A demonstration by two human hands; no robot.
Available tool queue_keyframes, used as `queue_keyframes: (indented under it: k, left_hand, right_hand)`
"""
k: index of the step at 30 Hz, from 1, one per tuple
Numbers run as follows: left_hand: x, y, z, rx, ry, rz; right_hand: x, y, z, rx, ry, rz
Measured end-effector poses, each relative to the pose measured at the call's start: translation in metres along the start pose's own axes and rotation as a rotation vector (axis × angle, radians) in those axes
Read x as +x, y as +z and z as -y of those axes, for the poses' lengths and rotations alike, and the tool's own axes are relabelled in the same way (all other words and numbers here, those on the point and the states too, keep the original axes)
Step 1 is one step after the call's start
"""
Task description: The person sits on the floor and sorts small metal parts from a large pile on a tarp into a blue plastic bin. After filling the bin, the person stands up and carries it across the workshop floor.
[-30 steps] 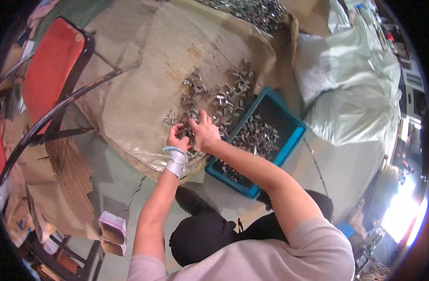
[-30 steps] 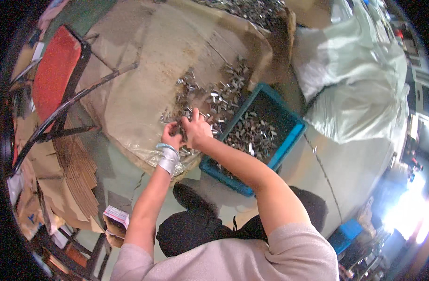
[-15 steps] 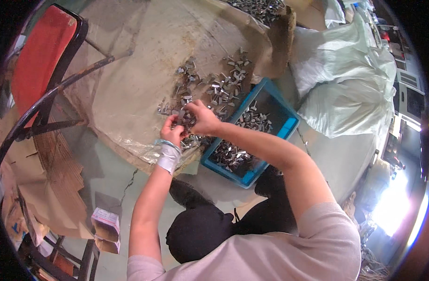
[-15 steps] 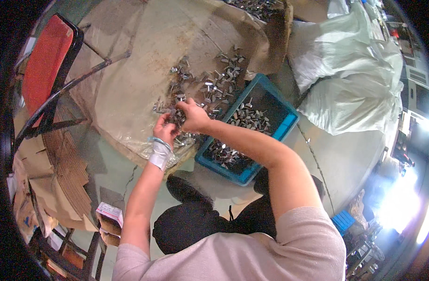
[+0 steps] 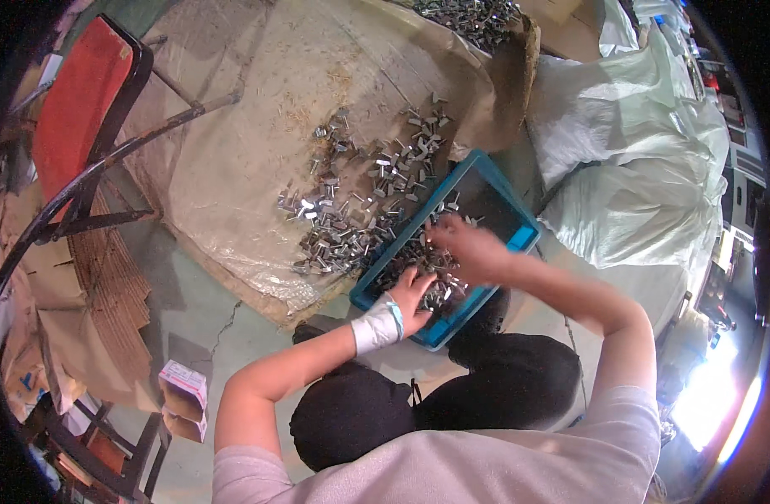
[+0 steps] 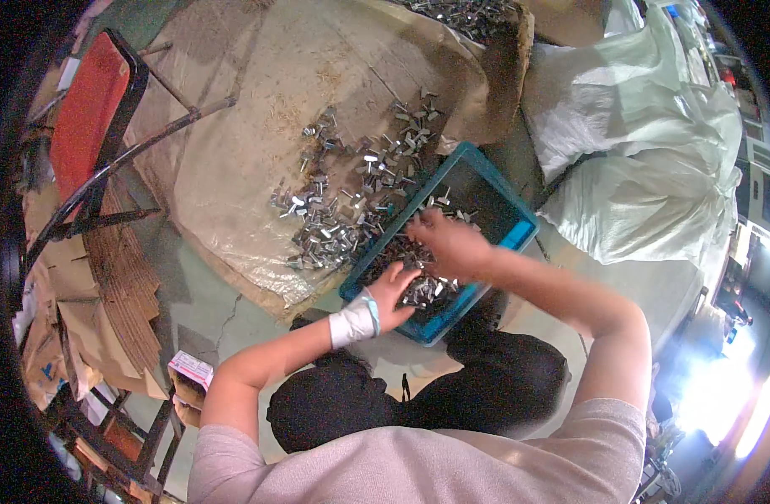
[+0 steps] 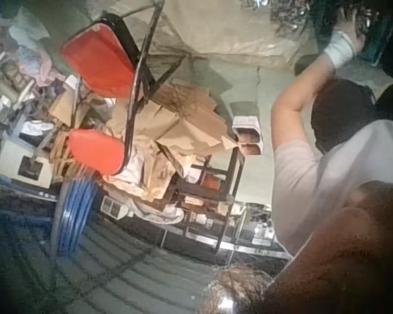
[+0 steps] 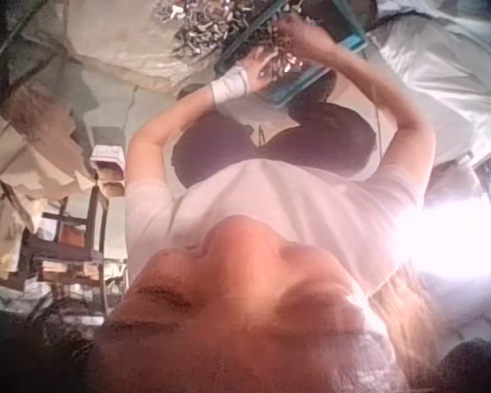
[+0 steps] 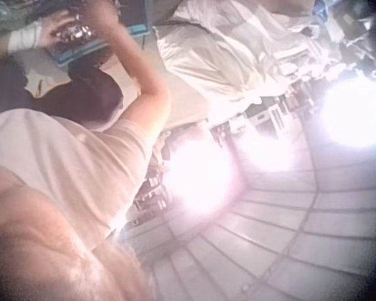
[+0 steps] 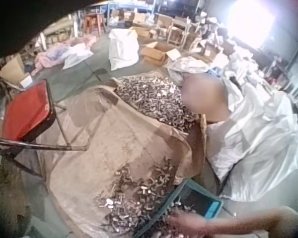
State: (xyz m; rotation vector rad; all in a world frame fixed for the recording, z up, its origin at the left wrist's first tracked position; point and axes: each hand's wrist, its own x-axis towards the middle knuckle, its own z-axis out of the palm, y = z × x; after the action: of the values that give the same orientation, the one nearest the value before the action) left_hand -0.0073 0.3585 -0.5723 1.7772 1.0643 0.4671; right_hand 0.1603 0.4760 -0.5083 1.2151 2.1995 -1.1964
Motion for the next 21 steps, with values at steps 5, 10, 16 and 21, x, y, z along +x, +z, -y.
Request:
queue_keyframes:
  k: [5, 10, 16, 21]
  left_hand:
    - [0.035, -0.083, 0.024, -0.262, -0.38, -0.11]
    - [0.012, -0.111, 0.095, 0.478, -0.4, -0.354]
    - [-0.016, -0.104, 0.124, 0.562, -0.658, -0.097]
    - [-0.005, -0.088, 0.118, 0.514, -0.643, -0.279]
  right_hand:
    - [0.099, -0.059, -0.053, -0.217, 0.053, -0.572]
    - [0.165, -0.071, -0.09, -0.297, 0.297, -0.659]
    - [0.14, -0.016, -0.057, -0.211, 0.286, -0.461]
    - [0.12, 0.018, -0.026, -0.181, 0.064, -0.249]
